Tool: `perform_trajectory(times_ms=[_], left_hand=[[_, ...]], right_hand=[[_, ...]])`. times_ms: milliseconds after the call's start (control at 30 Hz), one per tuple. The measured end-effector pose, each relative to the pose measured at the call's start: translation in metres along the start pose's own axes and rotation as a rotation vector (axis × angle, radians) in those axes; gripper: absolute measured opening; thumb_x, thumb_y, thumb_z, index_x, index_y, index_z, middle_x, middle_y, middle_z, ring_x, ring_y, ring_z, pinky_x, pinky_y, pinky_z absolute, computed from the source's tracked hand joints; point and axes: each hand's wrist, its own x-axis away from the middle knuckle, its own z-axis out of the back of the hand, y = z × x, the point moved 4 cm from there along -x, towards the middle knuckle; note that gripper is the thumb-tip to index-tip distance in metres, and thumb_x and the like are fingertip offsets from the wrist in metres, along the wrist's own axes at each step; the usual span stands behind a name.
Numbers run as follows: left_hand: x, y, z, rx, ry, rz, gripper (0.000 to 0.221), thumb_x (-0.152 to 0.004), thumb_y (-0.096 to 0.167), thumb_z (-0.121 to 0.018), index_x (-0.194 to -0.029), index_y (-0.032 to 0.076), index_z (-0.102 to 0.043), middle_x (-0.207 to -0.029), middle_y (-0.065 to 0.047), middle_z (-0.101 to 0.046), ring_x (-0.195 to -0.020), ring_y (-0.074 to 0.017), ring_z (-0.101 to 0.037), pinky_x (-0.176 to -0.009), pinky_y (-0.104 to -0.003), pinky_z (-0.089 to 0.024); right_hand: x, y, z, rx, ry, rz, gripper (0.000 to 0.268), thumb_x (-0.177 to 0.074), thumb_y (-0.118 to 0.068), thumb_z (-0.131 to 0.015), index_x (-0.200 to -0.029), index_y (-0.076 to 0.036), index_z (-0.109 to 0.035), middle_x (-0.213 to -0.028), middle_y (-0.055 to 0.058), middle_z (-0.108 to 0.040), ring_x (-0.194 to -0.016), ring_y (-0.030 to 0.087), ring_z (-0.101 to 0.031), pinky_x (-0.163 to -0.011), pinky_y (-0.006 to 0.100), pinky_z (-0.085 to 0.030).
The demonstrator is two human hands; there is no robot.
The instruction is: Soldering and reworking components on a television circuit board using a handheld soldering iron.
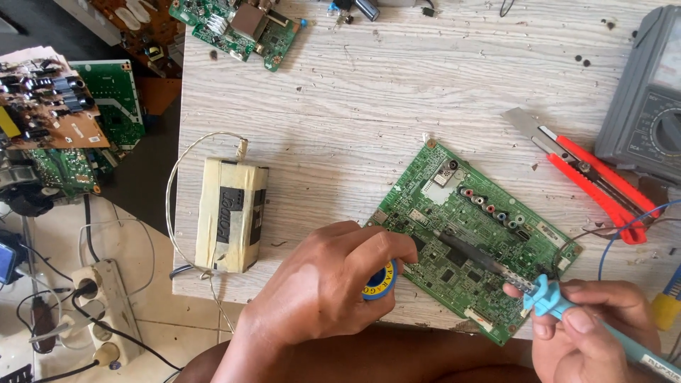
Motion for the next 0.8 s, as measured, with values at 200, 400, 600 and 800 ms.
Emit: perform_trajectory(times_ms=[200,400,600,800], left_hand=[[-0.001,-0.001,0.0,-0.01,0.032,0.011,0.047,-0.064,0.004,-0.075,-0.109,0.012,-0.062,-0.09,-0.007,-0.076,-0.073,-0.029,-0.072,-0.066,-0.039,-0.056],[-0.003,-0.005,0.005,-0.115,0.173,-0.02,0.042,-0.07,0.003,-0.078,-0.107,0.011,-0.06,-0.097,-0.004,-0.076,-0.087,-0.0264,-0.075,-0.077,-0.039,-0.058],[-0.004,-0.003,0.012,-0.153,0.202,-0.044,0.041,-0.069,0.002,-0.076,-0.106,0.009,-0.06,-0.093,-0.005,-0.075,-0.081,-0.0269,-0.073,-0.074,-0.038,-0.056],[-0.004,-0.005,0.016,-0.132,0.215,-0.007,0.044,-0.064,0.0,-0.076,-0.105,0.009,-0.061,-0.095,-0.004,-0.073,-0.088,-0.025,-0.072,-0.075,-0.038,-0.056]], right_hand=[[0.001,0.0,-0.003,-0.05,-0.05,-0.001,0.017,-0.096,-0.003,-0.056,-0.112,-0.005,-0.059,-0.093,0.008,-0.065,-0.073,0.014,-0.065,-0.078,0.029,-0.063],[-0.004,-0.001,0.007,0.09,-0.221,0.152,0.022,-0.097,-0.006,-0.062,-0.119,-0.008,-0.056,-0.093,0.008,-0.068,-0.069,0.007,-0.068,-0.103,0.051,-0.072],[-0.002,0.0,0.016,0.173,-0.204,0.095,0.023,-0.092,-0.003,-0.063,-0.114,-0.005,-0.06,-0.108,0.022,-0.075,-0.091,0.02,-0.079,-0.07,0.024,-0.068],[-0.022,0.001,0.032,0.15,-0.314,0.045,0.025,-0.088,-0.002,-0.067,-0.113,-0.007,-0.063,-0.121,0.03,-0.075,-0.108,0.032,-0.083,-0.079,0.035,-0.076]])
